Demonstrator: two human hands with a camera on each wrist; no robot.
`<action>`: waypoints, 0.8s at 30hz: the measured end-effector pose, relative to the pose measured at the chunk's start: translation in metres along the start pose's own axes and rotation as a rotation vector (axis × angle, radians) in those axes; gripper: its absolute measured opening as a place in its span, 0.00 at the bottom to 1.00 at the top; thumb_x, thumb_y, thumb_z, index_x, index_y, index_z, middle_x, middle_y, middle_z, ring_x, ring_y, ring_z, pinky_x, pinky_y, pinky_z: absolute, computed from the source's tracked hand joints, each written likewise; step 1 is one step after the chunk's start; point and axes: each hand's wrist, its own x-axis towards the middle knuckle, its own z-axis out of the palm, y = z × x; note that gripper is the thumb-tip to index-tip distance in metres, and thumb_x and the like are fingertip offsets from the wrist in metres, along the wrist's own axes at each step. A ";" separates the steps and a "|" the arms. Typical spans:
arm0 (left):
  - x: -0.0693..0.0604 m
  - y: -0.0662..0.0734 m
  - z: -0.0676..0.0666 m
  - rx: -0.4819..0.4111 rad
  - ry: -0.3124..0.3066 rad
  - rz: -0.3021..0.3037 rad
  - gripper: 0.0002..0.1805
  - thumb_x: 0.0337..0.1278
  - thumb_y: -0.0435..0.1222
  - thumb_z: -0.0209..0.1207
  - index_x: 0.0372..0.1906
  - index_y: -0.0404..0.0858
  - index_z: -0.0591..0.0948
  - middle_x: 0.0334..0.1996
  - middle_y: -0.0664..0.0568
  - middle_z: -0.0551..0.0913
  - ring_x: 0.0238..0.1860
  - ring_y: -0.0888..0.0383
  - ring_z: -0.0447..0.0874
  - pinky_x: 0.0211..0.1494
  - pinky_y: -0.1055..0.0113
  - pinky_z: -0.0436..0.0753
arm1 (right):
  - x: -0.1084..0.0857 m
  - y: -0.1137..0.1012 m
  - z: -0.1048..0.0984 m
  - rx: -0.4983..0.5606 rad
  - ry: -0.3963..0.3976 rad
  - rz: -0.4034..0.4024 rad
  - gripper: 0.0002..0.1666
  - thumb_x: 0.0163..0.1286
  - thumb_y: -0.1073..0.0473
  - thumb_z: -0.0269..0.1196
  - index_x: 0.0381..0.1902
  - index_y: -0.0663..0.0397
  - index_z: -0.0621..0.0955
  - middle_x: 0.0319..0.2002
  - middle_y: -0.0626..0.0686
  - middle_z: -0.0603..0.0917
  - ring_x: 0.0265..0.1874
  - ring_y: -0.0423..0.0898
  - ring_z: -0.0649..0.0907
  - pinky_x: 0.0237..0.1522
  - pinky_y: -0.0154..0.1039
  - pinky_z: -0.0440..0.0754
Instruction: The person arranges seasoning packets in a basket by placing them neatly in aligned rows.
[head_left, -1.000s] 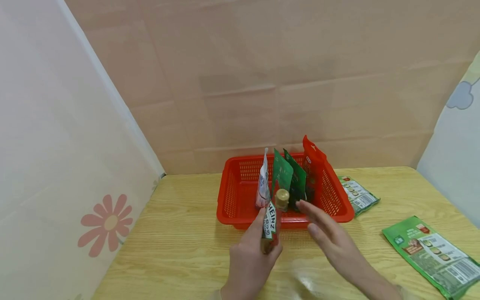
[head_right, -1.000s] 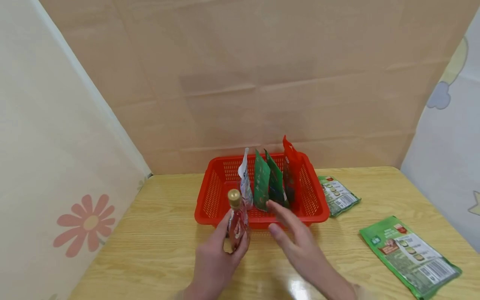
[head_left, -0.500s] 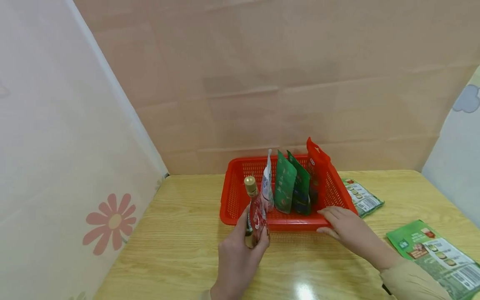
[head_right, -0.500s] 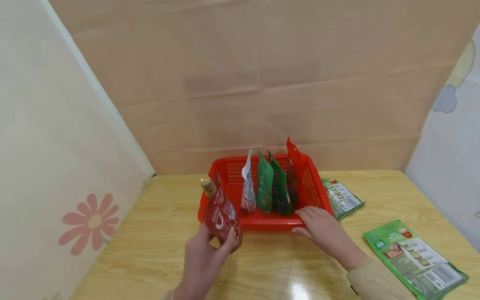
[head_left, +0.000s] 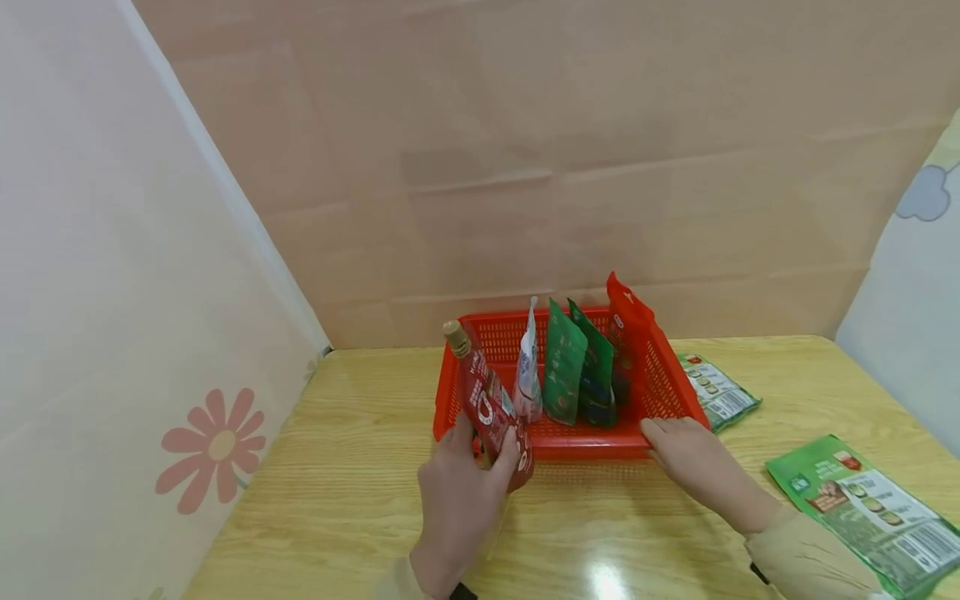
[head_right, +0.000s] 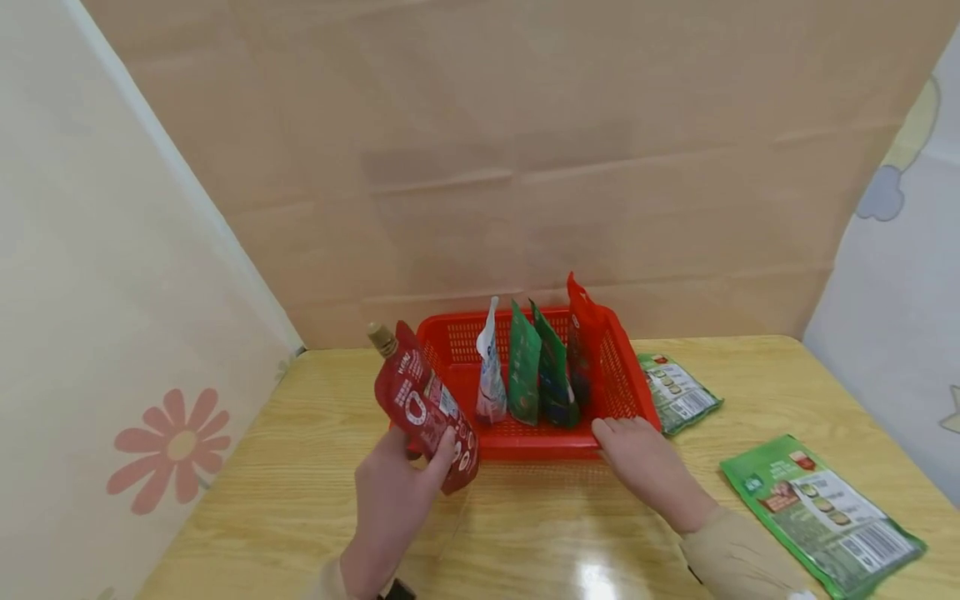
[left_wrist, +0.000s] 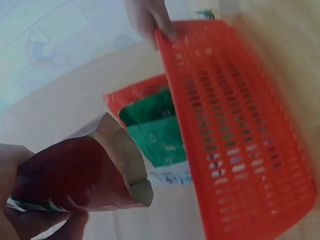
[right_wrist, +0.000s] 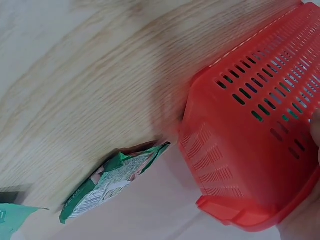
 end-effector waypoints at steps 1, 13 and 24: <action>0.004 0.000 -0.001 0.003 -0.001 -0.004 0.19 0.51 0.44 0.66 0.44 0.36 0.80 0.30 0.49 0.86 0.19 0.67 0.69 0.17 0.78 0.65 | 0.000 0.000 0.000 -0.003 0.006 0.000 0.24 0.48 0.62 0.73 0.24 0.49 0.65 0.17 0.42 0.65 0.18 0.40 0.67 0.27 0.37 0.67; 0.070 -0.001 0.017 -0.091 -0.104 -0.181 0.21 0.58 0.44 0.61 0.50 0.35 0.75 0.32 0.44 0.86 0.27 0.53 0.80 0.25 0.64 0.77 | 0.001 0.001 0.000 -0.009 0.004 0.025 0.23 0.48 0.64 0.72 0.23 0.49 0.65 0.16 0.42 0.66 0.17 0.41 0.68 0.27 0.37 0.66; 0.098 -0.021 0.065 -0.095 -0.165 -0.248 0.12 0.57 0.36 0.61 0.43 0.33 0.77 0.23 0.45 0.82 0.18 0.56 0.73 0.20 0.67 0.73 | 0.001 -0.003 0.000 0.006 0.016 0.032 0.25 0.45 0.65 0.74 0.23 0.48 0.66 0.16 0.40 0.66 0.18 0.39 0.68 0.28 0.36 0.66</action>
